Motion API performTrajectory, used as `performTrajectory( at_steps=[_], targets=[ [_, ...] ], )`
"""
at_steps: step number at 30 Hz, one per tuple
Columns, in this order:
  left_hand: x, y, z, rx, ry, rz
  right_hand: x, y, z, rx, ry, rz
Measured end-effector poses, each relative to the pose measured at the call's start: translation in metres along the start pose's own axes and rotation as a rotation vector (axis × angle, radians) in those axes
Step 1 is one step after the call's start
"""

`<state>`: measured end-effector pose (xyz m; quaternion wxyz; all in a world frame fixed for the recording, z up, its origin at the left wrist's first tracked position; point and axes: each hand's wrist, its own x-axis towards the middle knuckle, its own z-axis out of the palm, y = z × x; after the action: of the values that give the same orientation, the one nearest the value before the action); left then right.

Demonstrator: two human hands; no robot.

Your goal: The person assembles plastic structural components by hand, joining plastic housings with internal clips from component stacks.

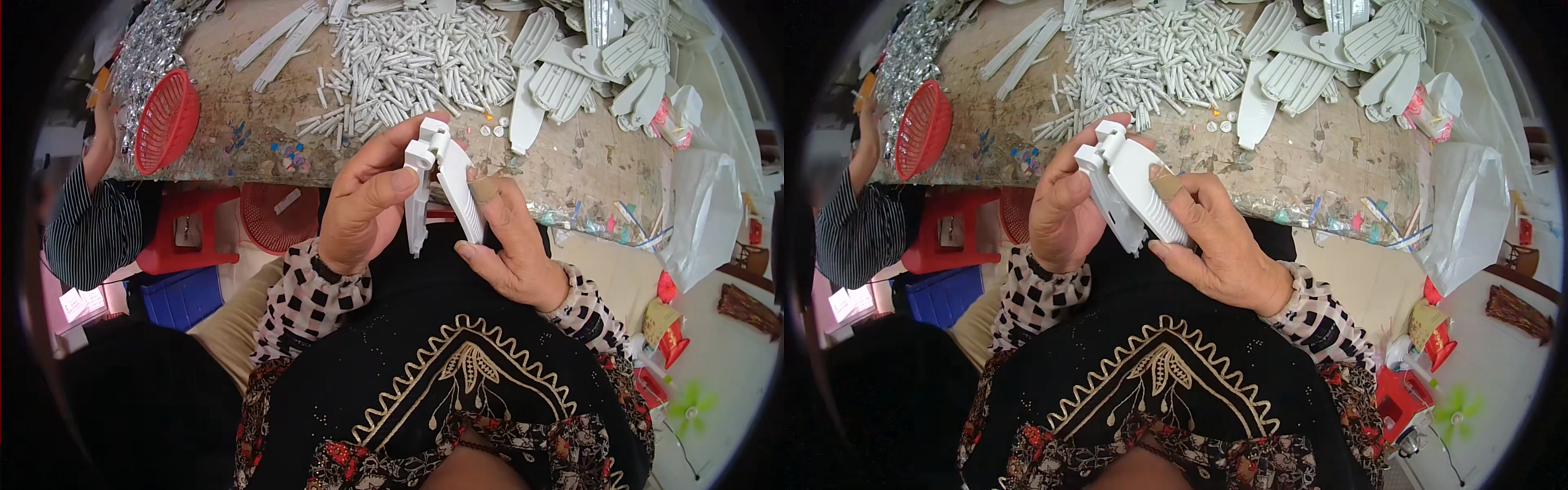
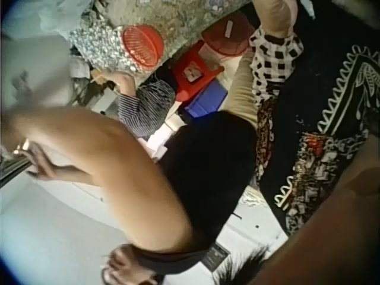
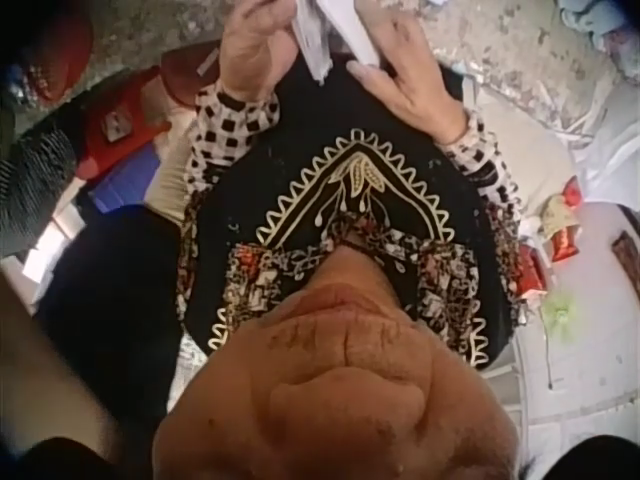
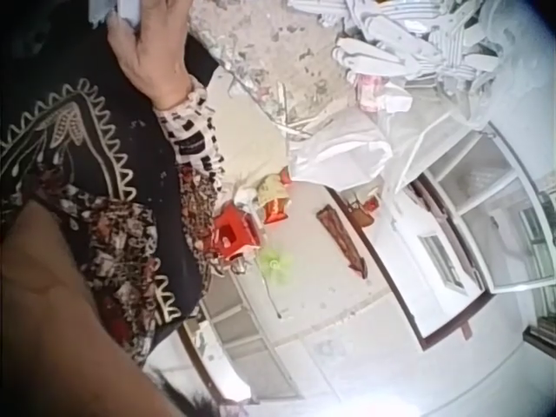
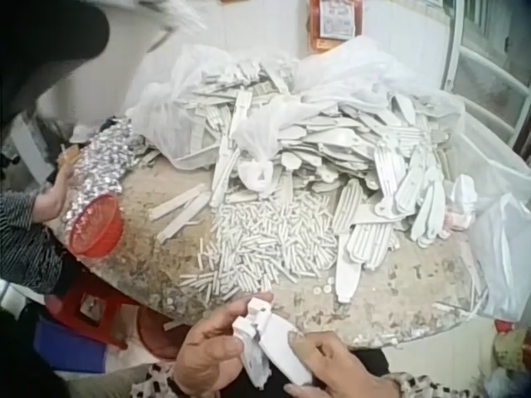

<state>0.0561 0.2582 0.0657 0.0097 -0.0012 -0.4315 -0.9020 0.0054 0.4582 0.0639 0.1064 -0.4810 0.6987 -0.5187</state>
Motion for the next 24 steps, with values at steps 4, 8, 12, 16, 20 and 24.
performTrajectory(
  at_steps=[4, 8, 12, 16, 20, 24],
  targets=[
    [0.001, 0.001, 0.001, 0.052, -0.019, 0.046, -0.002, 0.000, -0.002, -0.010, -0.011, 0.002],
    [0.001, -0.005, -0.004, 0.087, -0.096, 0.093, -0.007, -0.001, -0.003, 0.000, -0.021, 0.007],
    [0.001, -0.002, -0.005, 0.095, -0.116, 0.055, -0.007, -0.001, -0.002, 0.003, -0.029, 0.005],
    [0.000, -0.003, -0.009, 0.067, -0.192, 0.115, -0.009, -0.001, -0.002, -0.049, -0.042, -0.003],
    [0.000, -0.005, -0.010, 0.127, -0.153, 0.069, -0.007, 0.001, -0.001, -0.132, -0.065, 0.004],
    [0.002, -0.010, -0.008, 0.223, -0.064, 0.057, -0.003, 0.002, -0.004, -0.133, -0.117, 0.042]
  ],
)
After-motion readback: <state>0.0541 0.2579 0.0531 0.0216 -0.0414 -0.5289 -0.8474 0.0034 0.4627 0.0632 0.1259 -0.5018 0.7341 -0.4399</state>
